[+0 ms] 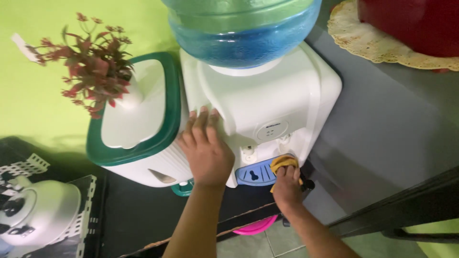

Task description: Wiping down a dining table, water dispenser, and various kitchen items using a cleaning cloth

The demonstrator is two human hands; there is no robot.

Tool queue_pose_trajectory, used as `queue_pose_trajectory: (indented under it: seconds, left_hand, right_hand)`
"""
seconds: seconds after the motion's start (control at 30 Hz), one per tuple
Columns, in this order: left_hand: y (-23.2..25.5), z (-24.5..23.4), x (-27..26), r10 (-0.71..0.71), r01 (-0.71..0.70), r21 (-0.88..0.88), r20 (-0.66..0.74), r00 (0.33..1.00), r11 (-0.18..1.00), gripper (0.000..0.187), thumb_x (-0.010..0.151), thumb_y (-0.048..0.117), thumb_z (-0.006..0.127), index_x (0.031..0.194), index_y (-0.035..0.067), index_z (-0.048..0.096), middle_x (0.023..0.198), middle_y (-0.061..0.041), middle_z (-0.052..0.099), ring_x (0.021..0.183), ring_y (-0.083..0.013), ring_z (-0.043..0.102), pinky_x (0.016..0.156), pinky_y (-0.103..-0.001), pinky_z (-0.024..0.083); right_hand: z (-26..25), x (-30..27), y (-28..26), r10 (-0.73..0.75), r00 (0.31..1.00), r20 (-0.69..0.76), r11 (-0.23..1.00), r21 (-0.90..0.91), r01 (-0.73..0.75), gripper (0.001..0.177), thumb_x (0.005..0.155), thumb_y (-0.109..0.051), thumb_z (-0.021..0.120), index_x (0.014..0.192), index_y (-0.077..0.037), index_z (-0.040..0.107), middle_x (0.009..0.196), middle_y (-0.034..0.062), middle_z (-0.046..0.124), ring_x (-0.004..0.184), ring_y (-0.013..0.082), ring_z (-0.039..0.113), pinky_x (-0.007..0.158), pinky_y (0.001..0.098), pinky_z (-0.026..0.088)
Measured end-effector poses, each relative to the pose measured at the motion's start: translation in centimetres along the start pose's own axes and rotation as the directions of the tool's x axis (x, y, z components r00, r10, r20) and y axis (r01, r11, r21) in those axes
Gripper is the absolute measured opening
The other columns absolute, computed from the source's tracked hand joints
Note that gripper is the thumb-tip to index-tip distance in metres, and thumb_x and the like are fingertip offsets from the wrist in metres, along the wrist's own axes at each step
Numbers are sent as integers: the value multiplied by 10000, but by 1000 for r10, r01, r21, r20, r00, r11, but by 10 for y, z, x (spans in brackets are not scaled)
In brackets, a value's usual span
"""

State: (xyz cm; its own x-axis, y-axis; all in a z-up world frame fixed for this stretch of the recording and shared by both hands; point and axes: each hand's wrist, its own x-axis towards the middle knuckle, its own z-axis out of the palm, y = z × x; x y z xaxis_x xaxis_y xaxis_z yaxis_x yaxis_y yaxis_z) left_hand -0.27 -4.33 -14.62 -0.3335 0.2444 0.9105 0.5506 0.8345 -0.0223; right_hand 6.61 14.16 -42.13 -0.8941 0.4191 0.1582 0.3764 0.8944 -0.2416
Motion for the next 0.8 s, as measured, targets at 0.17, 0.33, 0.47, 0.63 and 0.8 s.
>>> queue_pose_trajectory:
  seconds: [0.17,0.33,0.47,0.63,0.8]
  left_hand:
    - [2,-13,-3,-41,37,23,215,976,999,626,874,37,469,1500,54,446,1528,-186,505,1428,-426,447,1076,-629,385]
    - [-8,-54,18,-40,94,-111,410,911,989,770,831,3,452,1587,45,312,1626,-214,379,1519,-434,303,1206,-635,278]
    - [-51,-94,45,92,107,-348,510,856,931,627,776,-27,531,1398,37,481,1474,-225,434,1350,-425,386,1046,-580,342]
    - [-137,-145,60,-16,60,-149,276,961,987,473,749,130,637,1208,50,720,1289,-241,646,1207,-419,600,872,-553,525]
    - [-182,-178,80,-511,560,59,496,702,827,531,914,227,679,1398,230,460,1386,-133,417,1239,-416,568,880,-557,607]
  right_hand:
    - [28,-18,-75,240,970,-47,886,420,-198,258,883,-215,568,1093,-66,582,1204,202,537,1164,375,504,1075,445,404]
    - [-20,-61,-151,-165,838,520,733,633,-249,154,710,-228,718,855,-174,711,786,-4,738,722,137,638,667,335,488]
    - [-159,-93,-207,-231,684,692,281,721,-634,178,850,-34,656,1004,-27,745,892,109,757,799,192,715,700,284,563]
    - [-363,-84,-259,-37,691,722,417,639,-646,525,959,-520,557,1210,-106,760,1147,126,804,986,244,728,845,359,540]
    - [-423,-72,-306,-71,998,3,84,996,3,602,1045,-344,505,1490,57,444,1544,246,452,1481,368,373,1237,584,204]
